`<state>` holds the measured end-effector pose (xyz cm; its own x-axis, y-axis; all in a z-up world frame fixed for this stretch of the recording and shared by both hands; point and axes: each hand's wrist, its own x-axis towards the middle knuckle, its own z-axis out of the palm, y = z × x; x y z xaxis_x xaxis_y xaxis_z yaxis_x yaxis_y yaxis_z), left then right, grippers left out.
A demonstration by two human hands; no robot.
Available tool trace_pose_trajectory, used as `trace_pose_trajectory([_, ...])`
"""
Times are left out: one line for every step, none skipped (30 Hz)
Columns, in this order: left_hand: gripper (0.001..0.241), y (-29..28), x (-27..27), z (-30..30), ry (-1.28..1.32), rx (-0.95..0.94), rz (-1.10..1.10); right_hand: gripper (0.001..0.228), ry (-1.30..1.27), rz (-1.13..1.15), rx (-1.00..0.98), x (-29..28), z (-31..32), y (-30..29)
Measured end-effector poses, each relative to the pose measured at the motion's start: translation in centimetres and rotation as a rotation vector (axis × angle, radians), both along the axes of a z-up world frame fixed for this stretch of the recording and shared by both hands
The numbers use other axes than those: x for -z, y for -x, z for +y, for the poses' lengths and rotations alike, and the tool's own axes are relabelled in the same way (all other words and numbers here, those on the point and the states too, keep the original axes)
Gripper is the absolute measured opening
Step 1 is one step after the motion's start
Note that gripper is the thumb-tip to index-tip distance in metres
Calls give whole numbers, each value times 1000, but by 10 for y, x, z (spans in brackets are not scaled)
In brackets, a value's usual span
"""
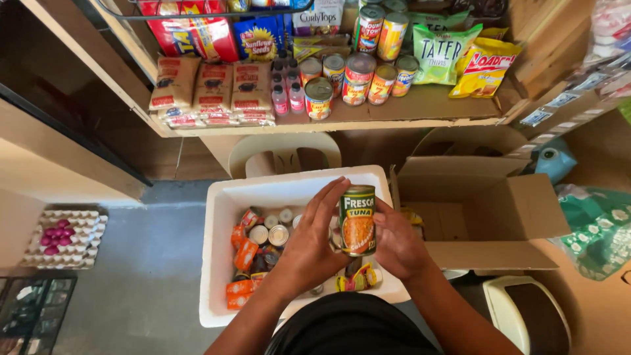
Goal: Sorting and organizing various canned food products from a plastic bin onto a display shelf.
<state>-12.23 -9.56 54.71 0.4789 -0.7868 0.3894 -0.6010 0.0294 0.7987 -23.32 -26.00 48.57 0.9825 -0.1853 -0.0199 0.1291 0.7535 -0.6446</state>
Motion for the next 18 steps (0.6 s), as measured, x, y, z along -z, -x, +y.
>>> trace_pose_trajectory([104,1,0,0,-4,-2,3,58,-4,3,-2,-2,2,-1])
trace_pose_trajectory([105,1,0,-1,-21,-14,38,58,46,15,9,-4,3,-2])
trace_pose_trajectory([106,2,0,-2,-39,-27,74,57,96,27,19,-6,4,-4])
trace_pose_trajectory([106,2,2,-3,-42,-27,76,57,94,28,19,-1,4,-3])
trace_pose_trajectory([104,2,4,-3,-7,-66,-11,56,211,46,71,4,4,-3])
trace_pose_trajectory([102,2,7,-4,28,-101,-98,55,328,65,126,10,4,-2])
trace_pose_trajectory([102,1,5,-4,26,-98,-95,55,325,69,129,9,3,-2])
trace_pose_trajectory([101,1,4,-3,3,-99,-83,54,367,116,143,10,2,-1])
trace_pose_trajectory([101,2,3,-3,-19,-99,-72,53,408,164,156,10,1,0])
trace_pose_trajectory([101,0,3,-3,-19,-96,-73,53,408,164,159,5,2,-1])
trace_pose_trajectory([101,-1,3,-4,-26,-92,-77,53,364,130,124,0,3,-1])
trace_pose_trajectory([101,-1,3,-3,-35,-85,-78,52,318,100,90,-4,4,0])
trace_pose_trajectory([101,-2,4,-3,-37,-80,-75,52,315,104,95,1,2,1])
trace_pose_trajectory([103,-3,4,-3,-40,-68,-68,52,236,97,85,5,0,1])
trace_pose_trajectory([105,-4,5,-2,-43,-56,-61,52,156,89,75,9,-1,2])
trace_pose_trajectory([105,-4,4,-1,-44,-54,-59,52,155,92,77,8,-1,3])
trace_pose_trajectory([107,-5,3,0,-66,-52,14,54,96,80,33,7,-1,3])
trace_pose_trajectory([108,-5,2,0,-85,-49,86,56,39,66,-11,5,-1,3])
